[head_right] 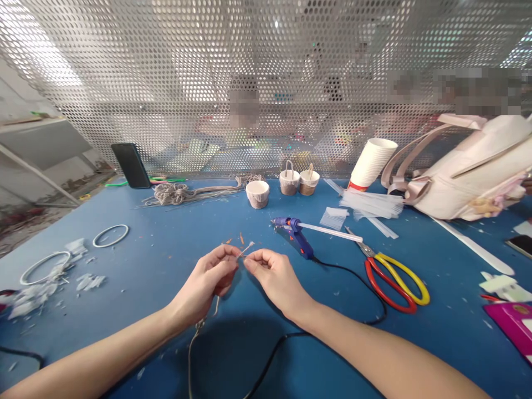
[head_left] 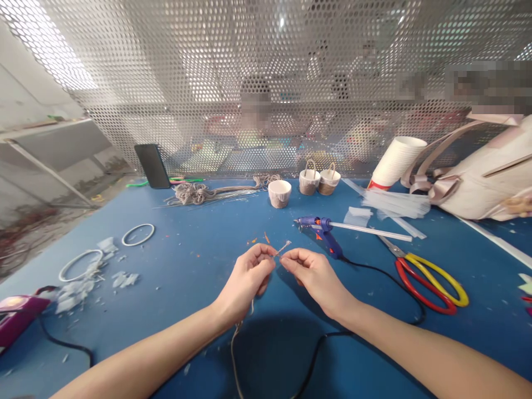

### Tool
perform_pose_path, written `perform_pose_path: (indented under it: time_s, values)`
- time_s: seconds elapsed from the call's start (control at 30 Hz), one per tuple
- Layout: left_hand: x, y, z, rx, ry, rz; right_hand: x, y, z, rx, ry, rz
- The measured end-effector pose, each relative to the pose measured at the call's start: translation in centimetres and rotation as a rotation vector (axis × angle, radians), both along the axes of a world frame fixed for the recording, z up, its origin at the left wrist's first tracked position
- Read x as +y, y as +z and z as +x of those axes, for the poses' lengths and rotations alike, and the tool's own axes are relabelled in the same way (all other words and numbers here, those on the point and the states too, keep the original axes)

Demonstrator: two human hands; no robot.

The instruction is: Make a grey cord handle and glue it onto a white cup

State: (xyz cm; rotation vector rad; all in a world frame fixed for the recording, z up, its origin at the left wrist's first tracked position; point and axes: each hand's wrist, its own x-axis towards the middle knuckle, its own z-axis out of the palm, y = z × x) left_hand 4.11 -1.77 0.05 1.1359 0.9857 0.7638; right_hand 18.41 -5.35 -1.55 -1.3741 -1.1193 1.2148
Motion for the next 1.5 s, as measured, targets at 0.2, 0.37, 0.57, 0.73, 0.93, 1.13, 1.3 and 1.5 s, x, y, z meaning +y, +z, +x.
perform_pose_path:
  time_s: [0.2, 0.37, 0.57, 0.73, 0.93, 1.13, 1.3, 1.5]
  values:
    - [-0.1, -0.2, 0.0, -0.028, -0.009, 0.017, 0.0, 0.0, 0.0, 0.001, -0.004, 0.006]
    - [0.0, -0.7, 0.0, 0.013, 0.008, 0.059, 0.0, -0.2, 0.1, -0.013, -0.005, 0.018]
    - [0.1, -0.9, 0.0, 0.023, 0.0, 0.075, 0.0, -0.2, 0.1, -0.022, -0.004, 0.009]
    - [0.1, -0.8, -0.1, 0.01, -0.045, 0.098, 0.1, -0.4, 0.1, -0.022, 0.007, 0.011]
    - [0.0, -0.9, 0.0, -0.014, -0.038, 0.076, 0.1, -0.5, 0.0, -0.011, 0.03, 0.014]
    - [-0.1, -0.9, 0.3, -0.009, 0.009, 0.028, 0.0, -0.3, -0.1, -0.03, 0.031, 0.006]
    - [0.0, -0.8, 0.4, 0.005, 0.026, 0.049, -0.1, -0.2, -0.2, -0.016, 0.04, -0.009]
    - [0.3, -1.0, 0.2, -0.023, 0.026, 0.031, -0.2, -0.1, -0.1, -0.003, 0.047, -0.011]
